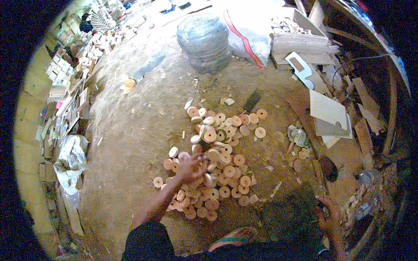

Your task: The person sits on the floor and repeatedly picks up small wooden discs, threading them onto a metal rod. They occasionally adjust the stack and apply a dark substance to the rod. The discs accumulate on the rod as the task progresses.

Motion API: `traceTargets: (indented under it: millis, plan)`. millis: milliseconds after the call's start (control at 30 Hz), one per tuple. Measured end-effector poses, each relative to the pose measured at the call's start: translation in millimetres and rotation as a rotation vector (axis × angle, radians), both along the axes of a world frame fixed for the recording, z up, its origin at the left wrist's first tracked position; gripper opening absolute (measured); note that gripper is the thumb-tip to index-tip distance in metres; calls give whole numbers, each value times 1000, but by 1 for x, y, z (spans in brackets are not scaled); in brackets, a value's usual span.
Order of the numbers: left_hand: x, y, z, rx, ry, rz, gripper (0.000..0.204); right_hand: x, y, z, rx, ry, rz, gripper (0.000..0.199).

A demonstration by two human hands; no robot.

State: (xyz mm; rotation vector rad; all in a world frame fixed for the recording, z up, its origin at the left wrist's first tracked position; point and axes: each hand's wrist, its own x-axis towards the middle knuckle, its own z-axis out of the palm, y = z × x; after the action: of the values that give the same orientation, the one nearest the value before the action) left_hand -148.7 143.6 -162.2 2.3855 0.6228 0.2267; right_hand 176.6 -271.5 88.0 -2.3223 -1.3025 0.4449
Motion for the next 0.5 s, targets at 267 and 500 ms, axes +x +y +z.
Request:
traceTargets:
  millis: [267,500]
  plan:
    - [26,-22,26,233,-6,115,30,22,15,-18,-16,52,-10,39]
    - [144,204,-6,393,42,262,42,25,7,-25,-4,43,-40,39]
